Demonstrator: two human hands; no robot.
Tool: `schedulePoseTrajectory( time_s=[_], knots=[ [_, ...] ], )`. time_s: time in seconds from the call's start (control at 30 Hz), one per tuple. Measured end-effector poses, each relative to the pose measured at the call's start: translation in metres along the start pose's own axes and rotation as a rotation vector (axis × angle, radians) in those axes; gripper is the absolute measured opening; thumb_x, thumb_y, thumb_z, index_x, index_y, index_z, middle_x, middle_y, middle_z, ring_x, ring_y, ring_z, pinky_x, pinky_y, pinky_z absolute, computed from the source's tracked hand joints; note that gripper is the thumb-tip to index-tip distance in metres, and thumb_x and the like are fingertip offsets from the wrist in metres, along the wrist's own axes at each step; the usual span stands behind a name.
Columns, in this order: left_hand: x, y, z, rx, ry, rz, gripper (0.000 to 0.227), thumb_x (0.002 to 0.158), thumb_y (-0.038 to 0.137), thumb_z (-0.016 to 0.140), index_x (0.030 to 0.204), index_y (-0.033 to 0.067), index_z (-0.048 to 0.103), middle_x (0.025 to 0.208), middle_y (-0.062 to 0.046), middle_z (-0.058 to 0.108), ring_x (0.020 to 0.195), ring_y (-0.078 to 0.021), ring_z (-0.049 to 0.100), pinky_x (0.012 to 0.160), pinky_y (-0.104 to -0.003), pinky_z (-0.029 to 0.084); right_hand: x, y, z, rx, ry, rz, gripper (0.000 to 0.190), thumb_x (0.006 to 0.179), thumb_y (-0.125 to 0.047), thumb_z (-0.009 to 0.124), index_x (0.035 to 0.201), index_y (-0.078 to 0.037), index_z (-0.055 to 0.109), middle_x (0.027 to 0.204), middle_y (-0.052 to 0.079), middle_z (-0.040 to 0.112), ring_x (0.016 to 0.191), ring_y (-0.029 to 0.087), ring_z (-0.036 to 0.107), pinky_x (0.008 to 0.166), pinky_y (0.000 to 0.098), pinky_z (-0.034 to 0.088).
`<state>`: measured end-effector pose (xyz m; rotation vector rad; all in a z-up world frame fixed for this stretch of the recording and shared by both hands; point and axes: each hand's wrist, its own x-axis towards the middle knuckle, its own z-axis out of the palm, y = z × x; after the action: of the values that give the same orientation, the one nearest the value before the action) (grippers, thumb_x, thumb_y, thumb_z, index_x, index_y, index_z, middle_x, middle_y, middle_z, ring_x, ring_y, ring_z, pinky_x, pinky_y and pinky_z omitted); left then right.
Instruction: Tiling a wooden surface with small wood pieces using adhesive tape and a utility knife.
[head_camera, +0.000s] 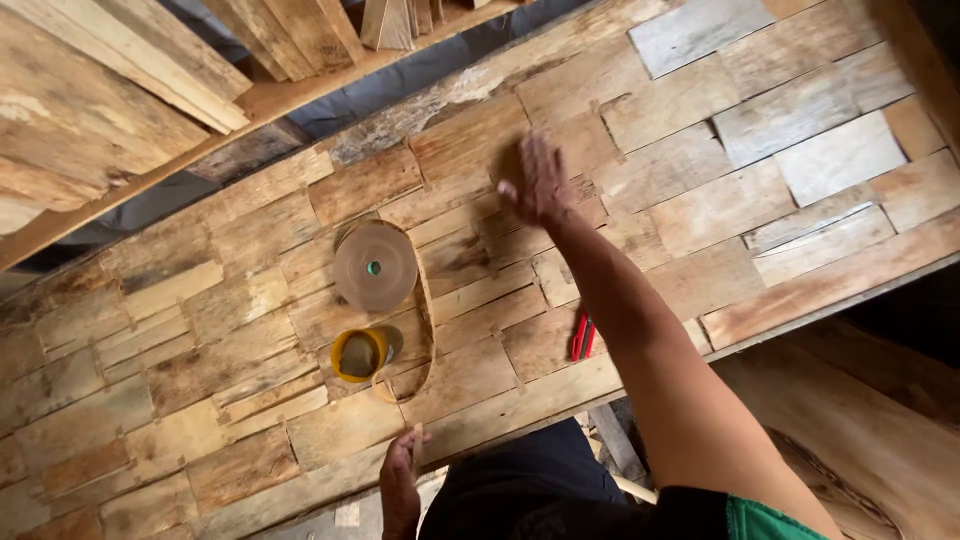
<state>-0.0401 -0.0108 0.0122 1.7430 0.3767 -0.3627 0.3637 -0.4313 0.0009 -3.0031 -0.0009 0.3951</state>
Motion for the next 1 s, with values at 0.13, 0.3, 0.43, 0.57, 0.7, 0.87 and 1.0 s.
schedulePoseTrajectory(
  time_s=[0.13,0.3,0.43,0.57,0.7,0.87,1.0],
  knots=[
    [-0.001,0.007,0.001,0.055,-0.014,0.054,0.085,0.102,0.068,0.029,0.126,-0.0046,0.064,0.124,-0.020,0.071,0.121,-0.0287,0.063,0.109,-0.038,0.041,0.013,-0.010,-0.002,0.122,0.086,0.198,0.102,0.099,-0.077,0.020,0.164,0.000,0.001,0.171,0.023,-0.006,0.159,0.038,-0.005,0.126,0.0543,-0.004],
    [0.001,0.017,0.004,0.009,-0.022,0.064,0.080,0.102,0.066,0.031,0.127,-0.0032,0.062,0.124,-0.018,0.071,0.125,-0.0276,0.063,0.112,-0.039,0.041,-0.012,-0.012,-0.023,0.191,0.053,0.230,0.103,0.097,-0.075,0.027,0.164,-0.001,0.003,0.173,0.020,-0.004,0.160,0.036,-0.004,0.126,0.0524,-0.006],
    [0.009,0.035,0.013,0.038,-0.013,0.035,0.081,0.100,0.066,0.032,0.131,-0.0024,0.060,0.123,-0.018,0.072,0.124,-0.0275,0.064,0.111,-0.039,0.041,-0.020,-0.009,0.039,0.214,0.166,0.360,0.100,0.098,-0.074,0.026,0.164,-0.002,0.006,0.173,0.020,-0.001,0.160,0.036,-0.004,0.127,0.0526,-0.006],
    [0.017,0.030,0.012,0.010,-0.079,0.116,0.083,0.101,0.067,0.033,0.132,-0.0055,0.057,0.124,-0.021,0.072,0.126,-0.0288,0.064,0.115,-0.039,0.039,-0.055,-0.024,0.007,0.145,0.200,0.383,0.100,0.101,-0.074,0.024,0.164,0.002,0.009,0.173,0.023,0.001,0.159,0.040,-0.002,0.126,0.0563,-0.003],
    [0.022,0.030,0.012,0.038,-0.096,0.136,0.083,0.100,0.068,0.034,0.133,-0.0061,0.055,0.123,-0.020,0.073,0.124,-0.0289,0.064,0.112,-0.039,0.041,-0.081,0.011,-0.003,0.160,0.054,0.098,0.105,0.095,-0.078,0.022,0.163,0.001,0.007,0.171,0.022,0.003,0.158,0.039,0.001,0.125,0.0559,0.000],
    [0.027,0.025,0.016,0.044,-0.179,0.165,0.084,0.100,0.069,0.036,0.131,-0.0067,0.056,0.122,-0.020,0.073,0.123,-0.0283,0.064,0.113,-0.039,0.041,-0.113,0.084,0.030,0.126,0.170,0.018,0.104,0.094,-0.080,0.015,0.164,-0.002,0.007,0.172,0.020,0.007,0.159,0.036,0.002,0.126,0.0534,0.000],
    [0.029,0.043,0.022,0.105,-0.205,0.173,0.086,0.099,0.072,0.034,0.130,-0.0049,0.057,0.121,-0.019,0.074,0.121,-0.0262,0.065,0.114,-0.037,0.042,-0.148,0.104,0.044,0.017,0.151,-0.141,0.107,0.089,-0.084,0.012,0.165,-0.008,0.007,0.172,0.015,0.008,0.158,0.032,0.004,0.126,0.0492,0.000]
  ],
)
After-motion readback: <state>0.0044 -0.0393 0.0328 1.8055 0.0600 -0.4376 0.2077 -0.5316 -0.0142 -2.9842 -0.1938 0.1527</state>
